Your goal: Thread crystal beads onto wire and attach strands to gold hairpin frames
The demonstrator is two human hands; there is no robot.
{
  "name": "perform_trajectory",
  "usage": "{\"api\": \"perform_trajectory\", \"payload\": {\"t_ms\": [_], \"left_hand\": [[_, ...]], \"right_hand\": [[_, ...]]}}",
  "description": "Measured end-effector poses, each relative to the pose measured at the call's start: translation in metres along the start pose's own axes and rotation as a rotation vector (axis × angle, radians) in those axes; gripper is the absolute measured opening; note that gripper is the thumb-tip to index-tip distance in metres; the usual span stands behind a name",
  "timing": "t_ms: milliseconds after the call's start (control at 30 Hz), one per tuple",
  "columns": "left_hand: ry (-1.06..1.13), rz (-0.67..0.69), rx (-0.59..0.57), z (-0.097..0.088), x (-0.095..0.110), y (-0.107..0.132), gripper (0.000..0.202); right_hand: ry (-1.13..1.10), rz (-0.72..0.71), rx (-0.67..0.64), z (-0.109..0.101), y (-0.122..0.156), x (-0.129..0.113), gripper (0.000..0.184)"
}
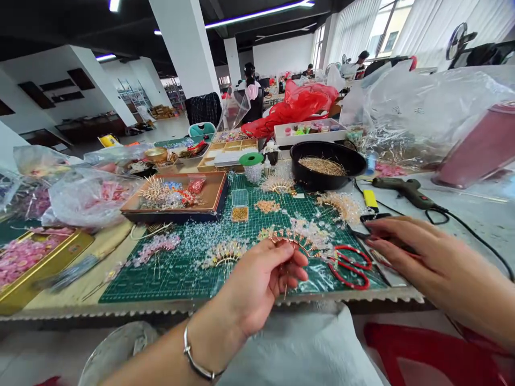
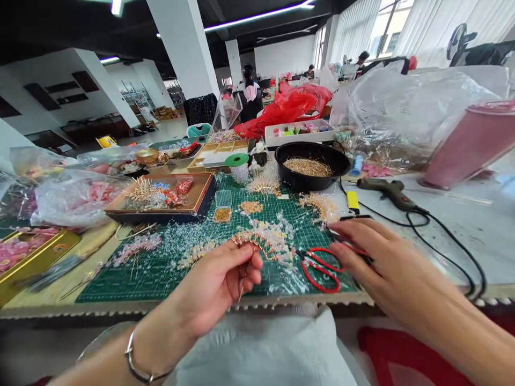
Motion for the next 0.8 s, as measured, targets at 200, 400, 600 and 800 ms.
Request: {"api": "perform_trajectory", "payload": {"t_ms": [200, 400, 600, 800], "left_hand": [[0.039, 0.008, -0.014, -0.006, -0.038, 0.057, 0.015], [-0.021, -0.069, -0.055, -0.013, -0.052, 0.073, 0.025], [-0.201, -0.207, -0.13, -0.024, -0.067, 0.069, 0.027], [-0.386, -0.066, -0.08, -0.026, -0.061, 0.026, 0.015]], "right_hand": [[-0.678, 0.078, -0.352, 0.019, 0.07, -0.062, 0.069], [-0.941, 0.384, -0.38, 0.036, 0.085, -0.072, 0.053], [-0.863, 0.391, -0.294, 0.049, 0.079, -0.056, 0.048], [-0.658, 0.445, -0.074, 0.057, 0.1, -0.001, 0.053]]}}
Point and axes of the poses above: each hand's wrist, its own y-axis away from the middle knuckle, its own z-axis out of the palm, x = y × z, the point moved 1 cm from there along -y, towards the middle knuckle, and after that the axes turned 11 degrees about z, right-handed, at the moved point
